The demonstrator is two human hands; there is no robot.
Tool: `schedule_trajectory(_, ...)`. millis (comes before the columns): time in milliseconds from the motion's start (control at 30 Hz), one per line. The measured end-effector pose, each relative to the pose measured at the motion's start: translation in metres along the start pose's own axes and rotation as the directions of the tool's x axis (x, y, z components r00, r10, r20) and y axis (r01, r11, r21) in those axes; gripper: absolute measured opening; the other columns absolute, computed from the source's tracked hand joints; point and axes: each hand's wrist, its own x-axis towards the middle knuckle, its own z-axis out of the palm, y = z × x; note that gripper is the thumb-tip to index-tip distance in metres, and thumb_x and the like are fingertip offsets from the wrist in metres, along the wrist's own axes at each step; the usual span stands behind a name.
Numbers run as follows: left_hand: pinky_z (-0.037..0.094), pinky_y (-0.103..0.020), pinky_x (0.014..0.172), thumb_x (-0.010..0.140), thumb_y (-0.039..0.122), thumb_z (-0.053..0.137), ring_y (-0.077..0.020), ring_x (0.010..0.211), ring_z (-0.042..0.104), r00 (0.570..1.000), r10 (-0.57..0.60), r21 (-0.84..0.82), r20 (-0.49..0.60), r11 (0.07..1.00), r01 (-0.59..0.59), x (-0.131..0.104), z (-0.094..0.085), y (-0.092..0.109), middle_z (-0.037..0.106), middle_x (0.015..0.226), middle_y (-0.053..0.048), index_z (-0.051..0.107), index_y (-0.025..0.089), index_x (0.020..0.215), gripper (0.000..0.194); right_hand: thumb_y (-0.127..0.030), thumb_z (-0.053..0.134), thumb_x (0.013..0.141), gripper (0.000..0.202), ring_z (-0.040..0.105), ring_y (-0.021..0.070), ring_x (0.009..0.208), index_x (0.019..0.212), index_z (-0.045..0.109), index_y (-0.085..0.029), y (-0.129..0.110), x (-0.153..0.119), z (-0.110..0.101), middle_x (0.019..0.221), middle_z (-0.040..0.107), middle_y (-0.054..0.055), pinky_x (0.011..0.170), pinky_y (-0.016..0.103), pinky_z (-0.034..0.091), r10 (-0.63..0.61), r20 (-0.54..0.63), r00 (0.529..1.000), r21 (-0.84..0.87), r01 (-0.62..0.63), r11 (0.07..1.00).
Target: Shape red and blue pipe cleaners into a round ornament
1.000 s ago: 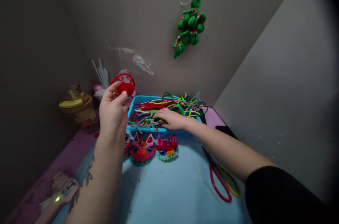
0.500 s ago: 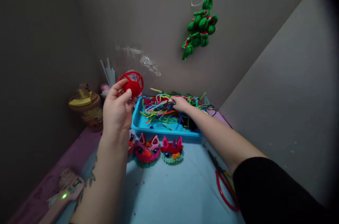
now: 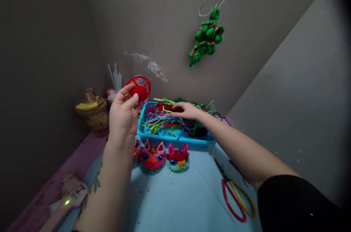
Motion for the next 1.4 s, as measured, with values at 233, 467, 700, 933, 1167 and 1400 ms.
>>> schedule_trajectory(233,0.050,-0.025,0.073,0.061,0.015,0.071,-0.0156,0.087,0.062,1.000,-0.001,-0.050,-0.004,0.999,0.001,-0.002,0.004,-0.002,0.065,0.099,-0.003,0.065,0.022,0.090,0.031,-0.012,0.051,0.079,0.020,0.061,0.0119,0.077,0.090,0.067,-0.017,-0.046,0.006,0.027,0.086,0.070,0.002,0.071,0.021,0.044,-0.157,-0.029,0.987,-0.057,0.155,0.986)
schedule_trajectory(467,0.050,-0.025,0.074,0.061,0.015,0.071,-0.0147,0.086,0.063,1.000,0.007,-0.061,0.015,0.998,-0.006,0.000,0.001,-0.005,0.065,0.098,-0.003,0.065,0.022,0.090,0.030,-0.008,0.050,0.076,0.027,0.062,0.0201,0.092,0.098,0.063,-0.017,-0.037,0.017,0.064,0.101,0.068,0.009,0.075,0.025,0.042,0.061,0.084,0.995,-0.413,-0.021,0.910)
schedule_trajectory(700,0.050,-0.027,0.073,0.061,0.016,0.072,-0.0164,0.086,0.063,1.000,-0.028,-0.053,0.006,0.998,0.029,0.003,-0.001,-0.007,0.065,0.098,-0.004,0.065,0.021,0.092,0.032,-0.021,0.034,0.092,0.030,0.060,0.0201,0.095,0.119,0.046,-0.026,-0.039,0.018,0.069,0.112,0.062,0.008,0.070,0.027,0.043,0.046,-0.056,0.997,-0.577,-0.070,0.814)
schedule_trajectory(933,0.050,-0.027,0.074,0.062,0.016,0.071,-0.0167,0.089,0.063,1.000,-0.021,-0.067,0.022,0.998,0.022,0.003,-0.004,-0.006,0.065,0.100,-0.004,0.065,0.022,0.092,0.032,-0.032,0.041,0.090,0.025,0.058,0.0220,0.095,0.100,0.061,-0.021,-0.047,0.021,0.064,0.107,0.061,0.011,0.070,0.029,0.044,0.025,-0.135,0.991,-0.625,-0.105,0.773)
schedule_trajectory(1167,0.050,-0.027,0.073,0.061,0.016,0.072,-0.0152,0.084,0.063,0.999,-0.044,-0.082,0.013,0.996,0.045,0.002,-0.002,-0.003,0.065,0.101,-0.004,0.064,0.021,0.092,0.032,-0.029,0.045,0.086,0.021,0.060,0.0184,0.079,0.098,0.060,-0.022,-0.044,0.025,0.055,0.085,0.067,0.004,0.064,0.026,0.041,0.208,-0.229,0.951,-0.323,-0.276,0.905)
schedule_trajectory(1400,0.048,-0.025,0.071,0.058,0.013,0.071,-0.0130,0.081,0.062,0.998,-0.062,-0.121,-0.011,0.991,0.060,0.001,0.000,-0.001,0.065,0.095,-0.002,0.064,0.021,0.088,0.031,-0.017,0.049,0.082,0.028,0.055,0.0208,0.099,0.108,0.059,-0.023,-0.037,0.019,0.056,0.108,0.063,0.008,0.079,0.028,0.042,-0.032,-0.002,0.999,-0.554,0.025,0.832)
